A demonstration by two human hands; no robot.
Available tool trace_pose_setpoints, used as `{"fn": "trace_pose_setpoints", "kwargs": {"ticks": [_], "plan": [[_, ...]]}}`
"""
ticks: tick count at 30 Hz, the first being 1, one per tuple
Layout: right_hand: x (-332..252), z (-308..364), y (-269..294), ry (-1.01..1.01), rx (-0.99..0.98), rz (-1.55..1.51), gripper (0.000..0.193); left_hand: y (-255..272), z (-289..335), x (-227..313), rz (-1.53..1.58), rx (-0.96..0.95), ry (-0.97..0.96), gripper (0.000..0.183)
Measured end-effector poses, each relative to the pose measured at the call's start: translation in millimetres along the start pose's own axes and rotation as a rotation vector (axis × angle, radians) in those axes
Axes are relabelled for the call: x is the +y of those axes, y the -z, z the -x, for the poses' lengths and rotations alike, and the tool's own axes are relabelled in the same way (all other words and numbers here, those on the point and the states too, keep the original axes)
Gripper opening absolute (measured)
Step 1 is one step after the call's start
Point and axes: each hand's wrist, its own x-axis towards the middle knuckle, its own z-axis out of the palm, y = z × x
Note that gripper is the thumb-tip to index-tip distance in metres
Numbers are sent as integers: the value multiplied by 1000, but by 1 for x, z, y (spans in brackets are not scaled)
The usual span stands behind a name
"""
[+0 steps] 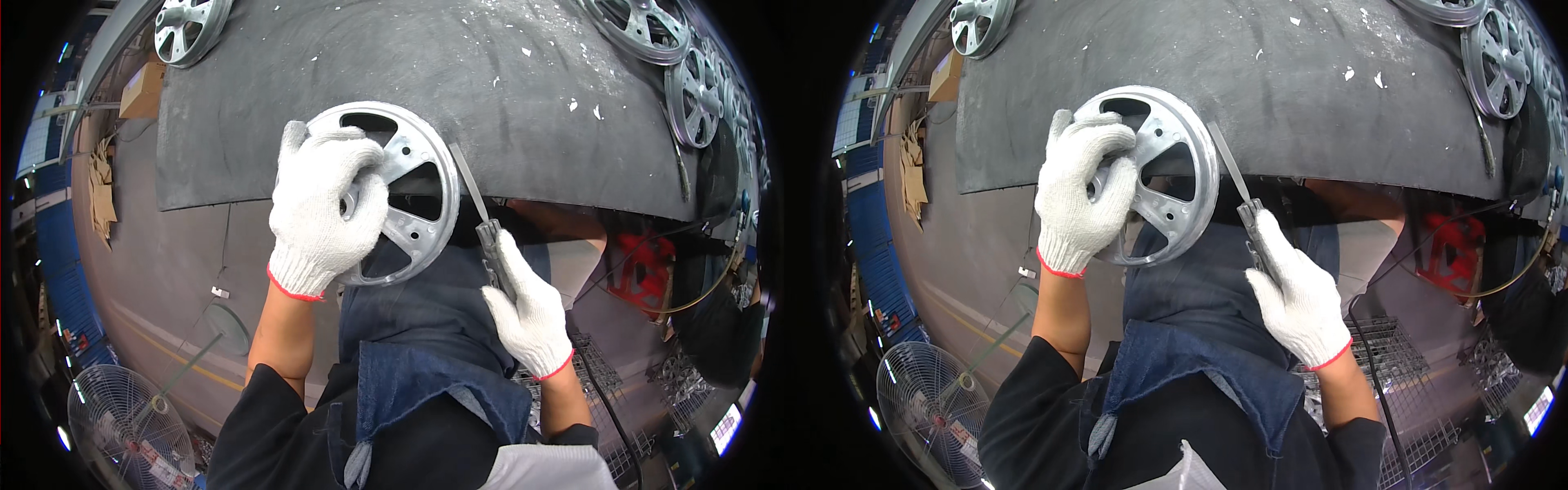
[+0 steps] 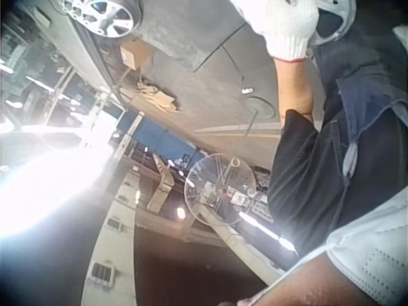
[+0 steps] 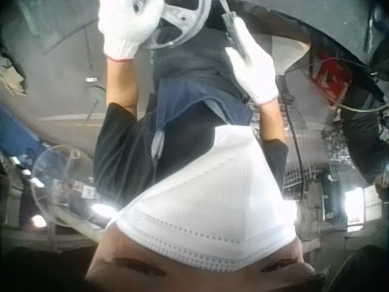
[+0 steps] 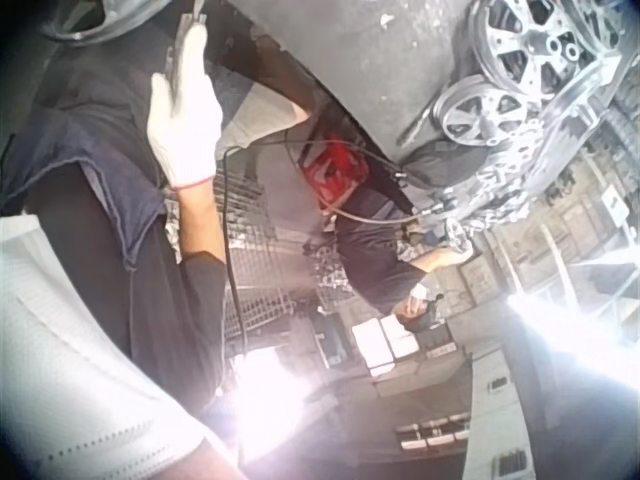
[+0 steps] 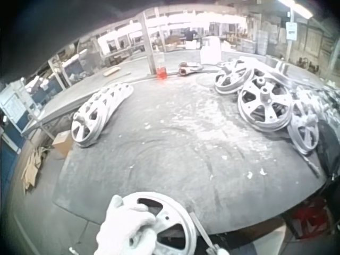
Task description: Grind and deburr metal wheel-like components using a hand-held pneumatic tool.
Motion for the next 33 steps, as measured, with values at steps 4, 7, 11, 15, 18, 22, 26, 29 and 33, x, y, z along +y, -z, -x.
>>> {"fn": "trace_pose_setpoints", "kwargs": {"ticks": [4, 7, 11, 15, 18, 22, 26, 29, 33], "plan": [[-11, -1, 5, -70, -111, 119, 77, 4, -1, 2, -8, -37, 23, 24], [-9, -2, 3, -64, -71, 72, 77, 4, -2, 1, 4, -47, 11, 24], [-13, -5, 3, -72, -76, 64, 76, 2, 1, -3, -26, 2, -43, 26], [-15, -5, -2, -151, -68, 23, 79, 1, 7, 13, -175, 204, -142, 38], [-1, 12, -15, -111, -41, -34, 80, 3, 23, 26, -182, 52, 301, 55], [-6, 12, -8, -52, -6, -33, 79, 3, 24, 22, -168, 55, 256, 50], [-10, 10, -1, -56, -36, 159, 80, 9, 11, 28, -187, -5, 294, 47], [-3, 8, 4, -43, -5, 189, 80, 12, 9, 35, -264, -40, 302, 44], [-9, 10, 4, -13, -11, 91, 79, 16, 0, 44, -257, -120, 479, 41]]}}
